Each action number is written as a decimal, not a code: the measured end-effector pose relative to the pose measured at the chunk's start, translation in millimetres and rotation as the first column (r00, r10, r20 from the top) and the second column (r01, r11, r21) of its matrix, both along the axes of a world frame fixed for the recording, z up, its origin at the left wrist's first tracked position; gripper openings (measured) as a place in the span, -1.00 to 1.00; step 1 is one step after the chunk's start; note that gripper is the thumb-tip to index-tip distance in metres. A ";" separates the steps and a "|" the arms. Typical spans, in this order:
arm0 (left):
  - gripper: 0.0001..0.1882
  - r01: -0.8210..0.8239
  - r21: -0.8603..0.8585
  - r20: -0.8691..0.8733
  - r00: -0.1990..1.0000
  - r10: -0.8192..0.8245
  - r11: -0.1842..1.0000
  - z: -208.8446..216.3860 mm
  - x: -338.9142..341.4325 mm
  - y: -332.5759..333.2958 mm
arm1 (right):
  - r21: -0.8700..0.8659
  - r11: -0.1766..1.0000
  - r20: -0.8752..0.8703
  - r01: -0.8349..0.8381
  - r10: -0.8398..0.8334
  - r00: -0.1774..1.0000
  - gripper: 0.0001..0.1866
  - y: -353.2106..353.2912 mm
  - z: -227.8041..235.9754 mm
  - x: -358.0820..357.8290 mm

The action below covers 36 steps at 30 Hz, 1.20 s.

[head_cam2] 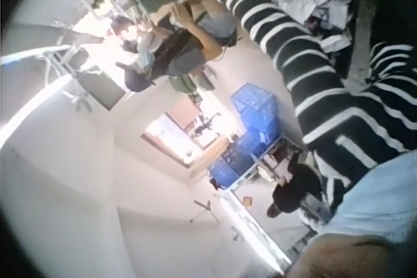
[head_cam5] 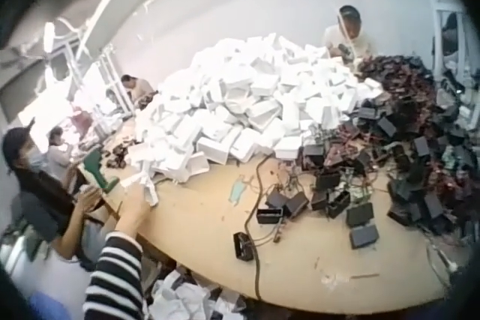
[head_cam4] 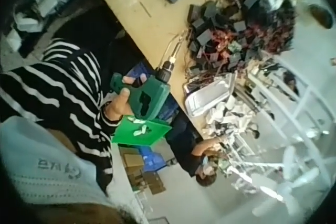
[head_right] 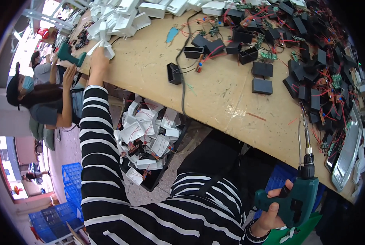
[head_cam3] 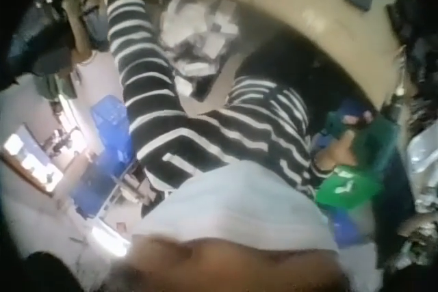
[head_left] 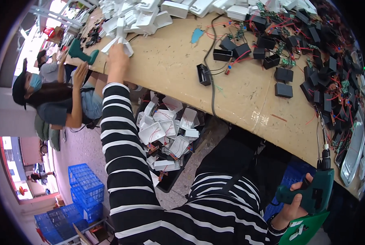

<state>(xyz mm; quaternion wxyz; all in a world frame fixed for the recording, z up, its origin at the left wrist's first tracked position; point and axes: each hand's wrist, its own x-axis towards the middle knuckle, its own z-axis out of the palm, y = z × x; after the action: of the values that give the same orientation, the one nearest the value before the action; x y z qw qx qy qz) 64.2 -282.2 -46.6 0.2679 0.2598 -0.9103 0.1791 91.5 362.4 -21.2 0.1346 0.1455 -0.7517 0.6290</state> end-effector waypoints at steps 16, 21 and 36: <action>-0.62 0.826 0.466 -0.292 0.483 -0.826 0.318 42.4 -39.2 305.0 | -0.051 0.999 0.027 0.003 -0.002 1.000 -0.35 4.6 -3.5 -13.6; -0.68 0.885 0.402 -0.297 0.370 -0.880 0.236 16.9 -68.8 375.4 | -0.066 0.997 0.019 0.027 -0.026 0.999 -0.35 10.5 -3.9 -8.7; -0.86 0.622 0.105 -0.128 0.782 -0.610 0.776 36.7 -89.5 318.9 | -0.082 0.996 0.030 0.023 -0.020 0.999 -0.42 21.9 -5.8 -4.5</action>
<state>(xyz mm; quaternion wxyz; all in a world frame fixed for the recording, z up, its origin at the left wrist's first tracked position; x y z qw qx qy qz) -25.3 36.7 -9.9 0.3317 -0.0267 -0.9430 0.0053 86.9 384.4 -27.1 0.1364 0.1228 -0.7286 0.6599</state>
